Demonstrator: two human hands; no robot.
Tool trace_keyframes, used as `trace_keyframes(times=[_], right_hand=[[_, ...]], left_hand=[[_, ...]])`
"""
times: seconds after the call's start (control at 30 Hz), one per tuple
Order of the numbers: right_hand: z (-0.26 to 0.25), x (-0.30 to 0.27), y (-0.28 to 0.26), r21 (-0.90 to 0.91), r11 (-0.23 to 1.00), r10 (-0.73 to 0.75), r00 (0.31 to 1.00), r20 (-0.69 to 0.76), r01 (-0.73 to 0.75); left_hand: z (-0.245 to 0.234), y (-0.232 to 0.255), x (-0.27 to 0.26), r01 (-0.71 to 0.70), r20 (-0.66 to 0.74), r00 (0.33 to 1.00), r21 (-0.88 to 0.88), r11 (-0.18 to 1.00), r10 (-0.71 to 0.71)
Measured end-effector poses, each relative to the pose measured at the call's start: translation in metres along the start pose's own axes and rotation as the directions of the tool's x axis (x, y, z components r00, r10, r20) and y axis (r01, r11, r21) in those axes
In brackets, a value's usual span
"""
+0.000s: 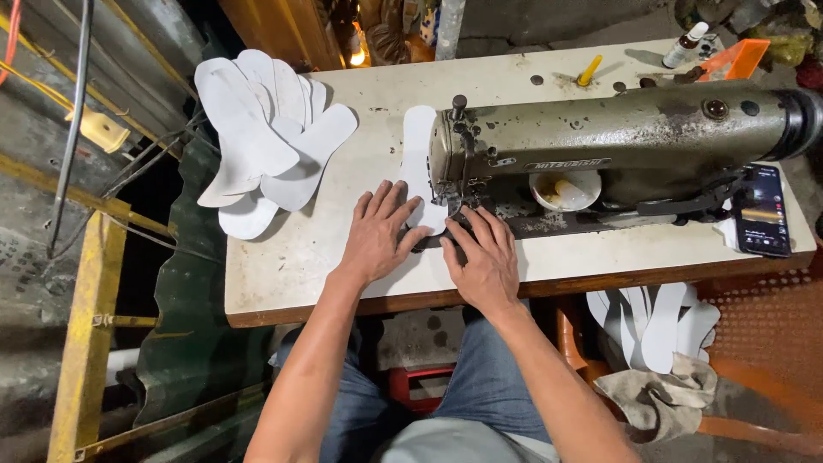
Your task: The person is sewing the edges of white shoe insoles using an industrial sewing machine, picking up each piece from a stack and guiding it through the needle.
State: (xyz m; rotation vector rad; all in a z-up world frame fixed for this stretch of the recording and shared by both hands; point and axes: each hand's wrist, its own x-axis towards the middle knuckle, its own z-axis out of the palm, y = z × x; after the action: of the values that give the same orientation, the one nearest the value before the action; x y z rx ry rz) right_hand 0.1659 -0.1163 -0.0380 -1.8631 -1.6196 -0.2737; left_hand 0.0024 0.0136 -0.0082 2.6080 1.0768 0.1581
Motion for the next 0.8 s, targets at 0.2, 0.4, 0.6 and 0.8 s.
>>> trace_keyframes(times=[0.2,0.4,0.6,0.8], right_hand=[[0.000,0.002,-0.001,-0.028,0.999,0.016,0.999,0.028,-0.015],[-0.002,0.004,-0.003,-0.024,0.999,0.024,0.999,0.043,-0.023],[0.000,0.005,-0.003,-0.022,0.999,0.030,0.999,0.036,-0.029],[-0.003,0.005,-0.004,-0.013,1.000,0.018,1.000,0.025,-0.017]], left_hand=[[-0.001,-0.002,0.013,-0.035,0.048,0.998,0.097,0.995,0.030],[-0.020,-0.005,0.031,-0.075,0.145,0.988,0.185,0.980,0.049],[-0.022,-0.005,0.032,-0.065,0.150,0.988,0.195,0.979,0.035],[-0.023,-0.003,0.026,-0.043,0.113,0.993,0.160,0.986,0.025]])
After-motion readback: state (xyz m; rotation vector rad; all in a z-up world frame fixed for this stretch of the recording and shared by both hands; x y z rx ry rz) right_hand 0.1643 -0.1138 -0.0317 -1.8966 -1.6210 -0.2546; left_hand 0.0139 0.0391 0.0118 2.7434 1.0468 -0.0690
